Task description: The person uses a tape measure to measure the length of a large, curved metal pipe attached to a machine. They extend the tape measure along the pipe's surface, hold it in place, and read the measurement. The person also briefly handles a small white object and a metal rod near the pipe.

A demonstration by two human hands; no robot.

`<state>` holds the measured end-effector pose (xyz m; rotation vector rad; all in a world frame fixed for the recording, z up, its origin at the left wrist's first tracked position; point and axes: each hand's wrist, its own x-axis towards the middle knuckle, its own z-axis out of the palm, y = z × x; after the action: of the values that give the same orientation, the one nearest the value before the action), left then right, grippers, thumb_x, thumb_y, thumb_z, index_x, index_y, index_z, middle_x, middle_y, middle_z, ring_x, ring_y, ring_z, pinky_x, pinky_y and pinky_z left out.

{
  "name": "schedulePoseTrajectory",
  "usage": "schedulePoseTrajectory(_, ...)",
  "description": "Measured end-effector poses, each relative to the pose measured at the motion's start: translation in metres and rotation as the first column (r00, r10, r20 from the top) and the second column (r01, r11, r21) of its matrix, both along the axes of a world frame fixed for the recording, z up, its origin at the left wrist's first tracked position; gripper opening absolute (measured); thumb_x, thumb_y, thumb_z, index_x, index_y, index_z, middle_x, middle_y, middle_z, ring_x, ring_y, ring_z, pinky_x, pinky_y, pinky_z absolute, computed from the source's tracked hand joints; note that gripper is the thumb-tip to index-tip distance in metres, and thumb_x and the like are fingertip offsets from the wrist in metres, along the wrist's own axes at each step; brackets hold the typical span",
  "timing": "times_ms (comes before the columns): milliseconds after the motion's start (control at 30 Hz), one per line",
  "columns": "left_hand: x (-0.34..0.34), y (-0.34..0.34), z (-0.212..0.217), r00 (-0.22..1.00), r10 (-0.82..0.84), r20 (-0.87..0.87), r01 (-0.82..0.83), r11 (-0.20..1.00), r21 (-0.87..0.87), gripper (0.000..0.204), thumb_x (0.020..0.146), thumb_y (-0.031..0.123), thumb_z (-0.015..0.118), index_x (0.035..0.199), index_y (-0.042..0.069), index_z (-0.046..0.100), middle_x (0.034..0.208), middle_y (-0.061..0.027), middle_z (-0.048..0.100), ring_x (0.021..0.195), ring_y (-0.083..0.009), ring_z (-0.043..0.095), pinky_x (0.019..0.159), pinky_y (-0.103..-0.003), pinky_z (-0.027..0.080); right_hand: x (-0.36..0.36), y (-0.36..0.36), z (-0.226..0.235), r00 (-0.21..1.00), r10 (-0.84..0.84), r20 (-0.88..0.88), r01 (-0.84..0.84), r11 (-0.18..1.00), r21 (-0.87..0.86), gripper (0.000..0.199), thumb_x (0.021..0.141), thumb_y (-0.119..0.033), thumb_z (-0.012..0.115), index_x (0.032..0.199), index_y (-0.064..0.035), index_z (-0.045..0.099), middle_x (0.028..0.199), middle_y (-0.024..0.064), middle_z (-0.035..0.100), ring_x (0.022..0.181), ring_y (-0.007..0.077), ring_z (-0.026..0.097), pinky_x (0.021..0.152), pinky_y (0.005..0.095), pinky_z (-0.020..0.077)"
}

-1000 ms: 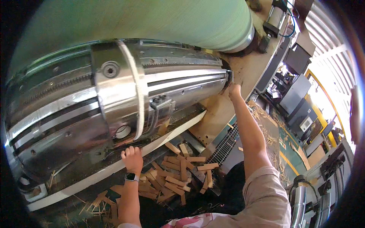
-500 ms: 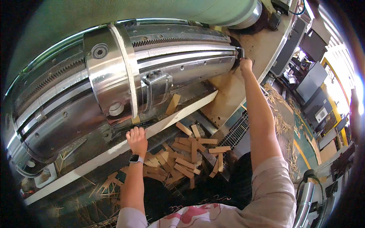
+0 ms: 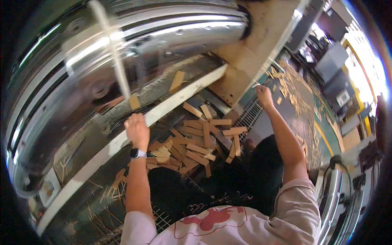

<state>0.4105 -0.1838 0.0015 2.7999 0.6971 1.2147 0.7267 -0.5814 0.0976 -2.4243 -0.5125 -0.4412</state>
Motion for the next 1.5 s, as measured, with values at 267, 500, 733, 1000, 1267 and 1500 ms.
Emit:
schedulePoseTrajectory(267,0.012,0.003,-0.013,0.991,0.070,-0.112,-0.066,0.997,0.046,0.019,0.089,0.020,0.050,0.094,0.003,0.057,0.096,-0.0137,0.056,0.094,-0.0291,0.052,0.081,-0.042,0.036,-0.042,-0.023,-0.059,0.746,0.654,-0.124,-0.661,0.706,-0.255,0.013,0.077,-0.012,0.058,0.076,0.0010,0.055,0.072,0.0103,0.052,0.069,0.0246,0.053,0.064,0.0330,0.0429)
schedulePoseTrajectory(500,0.011,0.008,-0.015,0.857,0.337,-0.390,-0.266,0.938,0.224,0.028,0.090,0.026,0.049,0.100,0.001,0.053,0.092,-0.0147,0.055,0.087,-0.0321,0.053,0.071,-0.042,0.040,-0.122,-0.031,-0.013,0.452,0.726,-0.518,-0.584,0.680,0.443,0.008,0.085,-0.007,0.047,0.091,-0.0023,0.051,0.080,0.0134,0.055,0.079,0.0307,0.057,0.066,0.0378,0.0459)
schedulePoseTrajectory(733,-0.008,0.051,-0.037,0.625,0.529,-0.574,-0.284,0.839,0.465,0.025,0.092,0.023,0.045,0.101,0.001,0.053,0.098,-0.0172,0.054,0.088,-0.0321,0.053,0.074,-0.042,0.042,-0.062,-0.074,0.005,0.515,0.714,-0.474,-0.379,0.685,0.622,0.019,0.089,-0.019,0.050,0.082,-0.0023,0.044,0.075,0.0147,0.048,0.070,0.0359,0.052,0.059,0.0422,0.0417)
schedulePoseTrajectory(1000,0.105,-0.045,0.047,0.305,0.303,-0.903,-0.299,0.931,0.211,0.031,0.091,0.030,0.046,0.106,0.004,0.052,0.098,-0.0130,0.054,0.090,-0.0265,0.053,0.071,-0.038,0.044,0.018,-0.143,0.012,0.515,0.540,-0.666,-0.089,0.806,0.585,0.015,0.089,-0.017,0.049,0.084,-0.0024,0.046,0.076,0.0166,0.052,0.073,0.0376,0.053,0.061,0.0414,0.0427)
schedulePoseTrajectory(1267,0.280,-0.222,0.134,0.013,-0.652,-0.758,-0.505,0.650,-0.568,0.037,0.091,0.037,0.047,0.111,0.007,0.051,0.099,-0.0088,0.053,0.091,-0.0209,0.054,0.069,-0.034,0.046,0.023,-0.170,-0.009,0.587,0.304,-0.750,0.025,0.920,0.392,0.017,0.087,-0.020,0.049,0.097,-0.0076,0.051,0.091,0.0157,0.059,0.086,0.0369,0.056,0.069,0.0449,0.0459)
schedulePoseTrajectory(1500,0.248,-0.434,0.247,-0.386,-0.921,-0.052,-0.504,0.257,-0.825,0.031,0.092,0.035,0.047,0.099,0.005,0.050,0.097,-0.0079,0.052,0.088,-0.0189,0.054,0.073,-0.030,0.045,-0.016,-0.166,-0.070,0.574,-0.073,-0.816,0.166,0.986,0.029,0.015,0.086,-0.018,0.050,0.092,-0.0053,0.055,0.090,0.0180,0.054,0.079,0.0374,0.055,0.068,0.0456,0.0459)
